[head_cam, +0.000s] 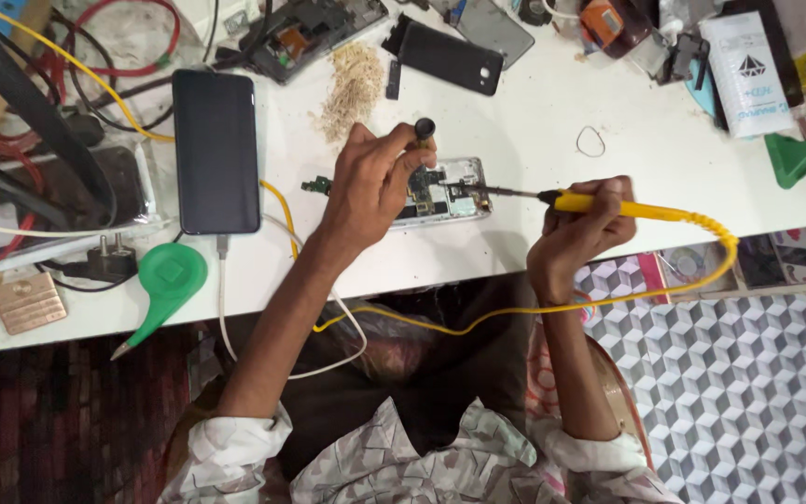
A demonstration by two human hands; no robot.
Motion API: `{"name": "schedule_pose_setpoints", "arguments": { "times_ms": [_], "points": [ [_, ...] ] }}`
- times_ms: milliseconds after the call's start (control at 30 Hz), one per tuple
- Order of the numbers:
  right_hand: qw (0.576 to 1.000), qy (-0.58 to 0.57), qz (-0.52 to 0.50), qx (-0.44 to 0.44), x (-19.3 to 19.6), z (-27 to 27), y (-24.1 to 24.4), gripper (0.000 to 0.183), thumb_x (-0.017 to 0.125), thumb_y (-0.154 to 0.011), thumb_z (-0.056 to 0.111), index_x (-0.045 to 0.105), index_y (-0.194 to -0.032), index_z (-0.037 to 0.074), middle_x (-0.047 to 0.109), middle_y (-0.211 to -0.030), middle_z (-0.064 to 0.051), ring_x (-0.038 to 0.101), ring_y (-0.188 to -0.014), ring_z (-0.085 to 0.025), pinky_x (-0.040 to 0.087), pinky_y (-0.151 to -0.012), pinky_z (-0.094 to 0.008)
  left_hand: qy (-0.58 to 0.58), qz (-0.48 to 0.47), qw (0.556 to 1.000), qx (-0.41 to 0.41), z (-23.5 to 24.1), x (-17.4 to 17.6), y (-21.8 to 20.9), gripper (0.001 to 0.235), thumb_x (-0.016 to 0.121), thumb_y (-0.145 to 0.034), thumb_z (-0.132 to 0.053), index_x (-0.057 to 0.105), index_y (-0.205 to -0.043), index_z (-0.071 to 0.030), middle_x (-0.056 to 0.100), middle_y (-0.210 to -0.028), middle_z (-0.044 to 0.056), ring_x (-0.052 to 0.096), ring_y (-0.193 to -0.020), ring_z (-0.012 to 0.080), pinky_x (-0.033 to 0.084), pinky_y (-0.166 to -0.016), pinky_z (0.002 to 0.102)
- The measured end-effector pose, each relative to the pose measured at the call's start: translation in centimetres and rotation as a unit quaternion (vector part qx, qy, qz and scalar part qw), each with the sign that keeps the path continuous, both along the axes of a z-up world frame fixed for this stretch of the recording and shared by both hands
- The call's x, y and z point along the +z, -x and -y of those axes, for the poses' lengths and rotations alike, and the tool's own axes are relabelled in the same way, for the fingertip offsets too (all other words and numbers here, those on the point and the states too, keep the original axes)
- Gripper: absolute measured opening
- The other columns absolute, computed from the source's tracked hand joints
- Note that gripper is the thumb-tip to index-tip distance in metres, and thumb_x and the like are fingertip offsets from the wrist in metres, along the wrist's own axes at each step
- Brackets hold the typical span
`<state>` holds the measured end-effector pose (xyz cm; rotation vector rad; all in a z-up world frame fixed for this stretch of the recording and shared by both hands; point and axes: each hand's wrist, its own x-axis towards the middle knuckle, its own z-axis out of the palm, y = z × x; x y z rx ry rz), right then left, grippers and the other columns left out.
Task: The person uses a soldering iron and a small screwdriver to work on the internal components of a disassembled mobile phone. They repeatedly apply heat to specific points on the circuit board while manipulating small parts.
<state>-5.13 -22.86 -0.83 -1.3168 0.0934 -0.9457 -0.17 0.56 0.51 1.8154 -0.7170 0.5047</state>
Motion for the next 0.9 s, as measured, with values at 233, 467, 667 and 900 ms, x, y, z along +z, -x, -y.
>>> {"name": "schedule_pose_setpoints", "arguments": {
  "times_ms": [233, 467, 667, 900],
  "points": [
    [0.998, 0.036, -0.036, -0.020, -2.3, -0.2, -0.1, 0.038, 0.046, -0.110, 0.029, 0.048, -0.081, 0.006, 0.041, -0.058, 0.001, 0.033, -0.045, -0.006, 0.025, -0.042, -0.023, 0.009, 0.000, 1.000, -0.010, 0.1, -0.4, 0.0, 0.006, 0.060, -0.107, -0.007, 0.066, -0.109, -0.005, 0.076, -0.093, 0.003, 0.062, -0.071, 0.0180, 0.036, -0.080, 0.034],
    [0.999, 0.005, -0.023, -0.030, -2.6, -0.1, 0.0, 0.039, 0.046, -0.110, 0.028, 0.048, -0.078, 0.005, 0.042, -0.057, 0.001, 0.034, -0.045, -0.006, 0.025, -0.041, -0.024, -0.020, -0.003, 0.999, 0.024, 0.2, -0.3, 0.1, 0.008, 0.064, -0.105, -0.012, 0.069, -0.104, -0.006, 0.076, -0.090, 0.004, 0.049, -0.068, 0.0240, 0.037, -0.078, 0.032],
    [0.998, 0.032, -0.042, -0.025, -2.4, -0.2, 0.0, 0.041, 0.046, -0.110, 0.030, 0.047, -0.078, 0.005, 0.042, -0.059, 0.000, 0.034, -0.046, -0.007, 0.026, -0.042, -0.024, -0.015, 0.004, 1.000, 0.003, 0.2, 0.0, -0.1, 0.009, 0.063, -0.106, -0.011, 0.068, -0.108, -0.005, 0.076, -0.092, 0.003, 0.050, -0.063, 0.0205, 0.036, -0.078, 0.035],
    [0.998, 0.022, -0.056, -0.028, -2.2, -0.1, -0.2, 0.043, 0.047, -0.112, 0.032, 0.045, -0.078, 0.006, 0.037, -0.060, 0.002, 0.032, -0.049, -0.006, 0.025, -0.044, -0.023, -0.018, -0.011, 1.000, 0.017, 0.1, -0.3, -0.1, 0.008, 0.064, -0.105, -0.011, 0.069, -0.106, -0.005, 0.075, -0.090, 0.002, 0.048, -0.068, 0.0221, 0.037, -0.079, 0.034]
  ]
}}
